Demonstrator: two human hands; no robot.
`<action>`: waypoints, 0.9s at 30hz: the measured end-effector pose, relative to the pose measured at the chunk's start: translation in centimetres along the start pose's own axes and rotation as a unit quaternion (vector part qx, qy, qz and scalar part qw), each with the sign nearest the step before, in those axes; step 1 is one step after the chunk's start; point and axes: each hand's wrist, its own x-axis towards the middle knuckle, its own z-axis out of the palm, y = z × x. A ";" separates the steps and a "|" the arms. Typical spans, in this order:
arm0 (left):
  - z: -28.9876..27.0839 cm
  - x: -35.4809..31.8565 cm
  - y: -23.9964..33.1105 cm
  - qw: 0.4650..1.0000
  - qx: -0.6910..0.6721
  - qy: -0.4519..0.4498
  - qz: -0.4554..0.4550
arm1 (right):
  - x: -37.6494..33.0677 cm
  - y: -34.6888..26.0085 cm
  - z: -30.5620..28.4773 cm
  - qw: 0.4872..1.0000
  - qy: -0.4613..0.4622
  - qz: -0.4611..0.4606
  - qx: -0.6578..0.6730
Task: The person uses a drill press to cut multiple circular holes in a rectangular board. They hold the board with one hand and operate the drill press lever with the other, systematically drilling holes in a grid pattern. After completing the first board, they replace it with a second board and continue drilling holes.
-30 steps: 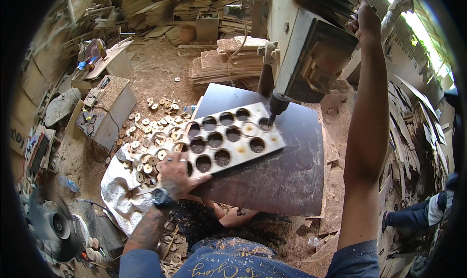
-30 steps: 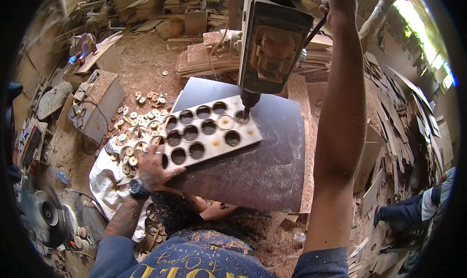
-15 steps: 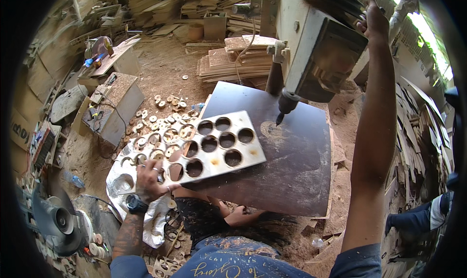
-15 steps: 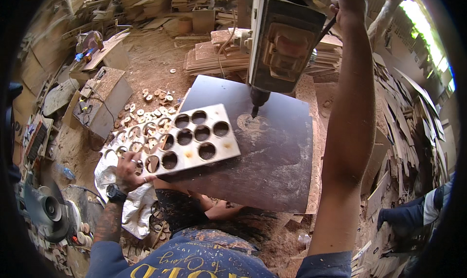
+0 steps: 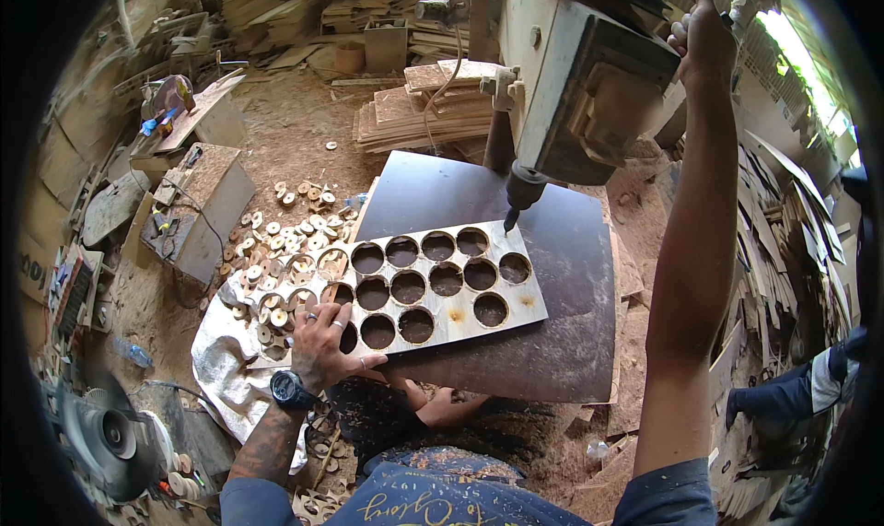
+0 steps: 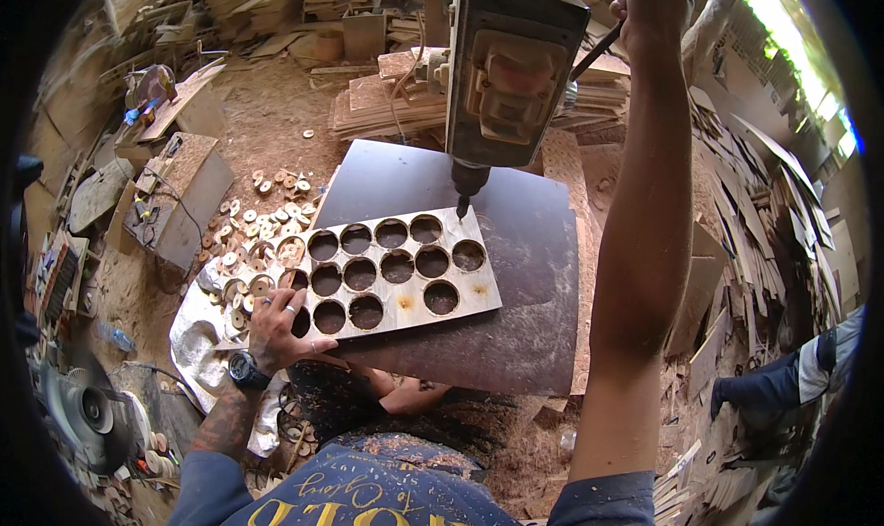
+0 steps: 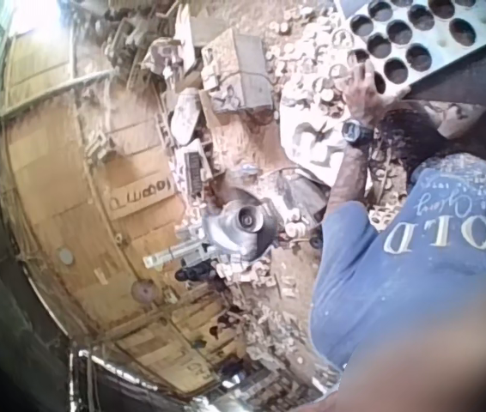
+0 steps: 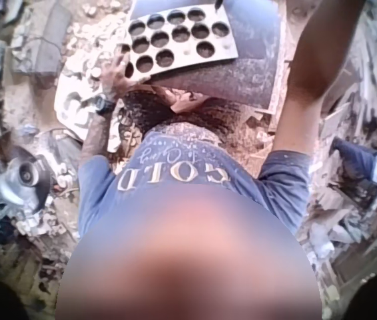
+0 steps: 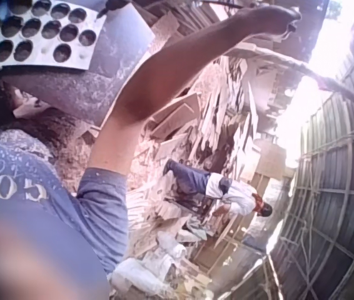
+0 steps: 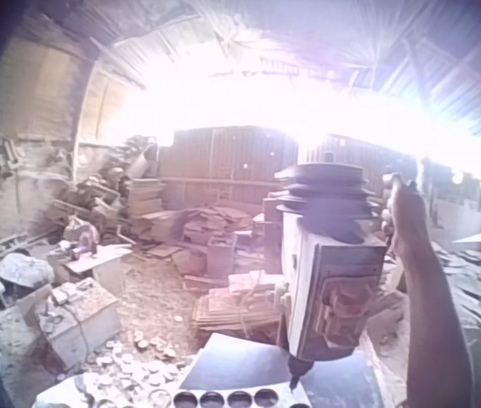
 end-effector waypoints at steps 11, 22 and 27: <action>0.2 -0.3 -0.3 1.000 0.010 0.021 0.016 | -10.4 0.1 -4.9 0.979 0.013 -0.124 0.159; 0.4 -0.2 -0.4 0.999 0.003 0.039 0.022 | -17.2 6.6 -10.8 0.949 -0.070 -0.228 0.206; 0.5 -0.2 -0.6 0.999 -0.010 0.041 0.025 | -17.9 7.3 -11.4 0.951 -0.075 -0.234 0.188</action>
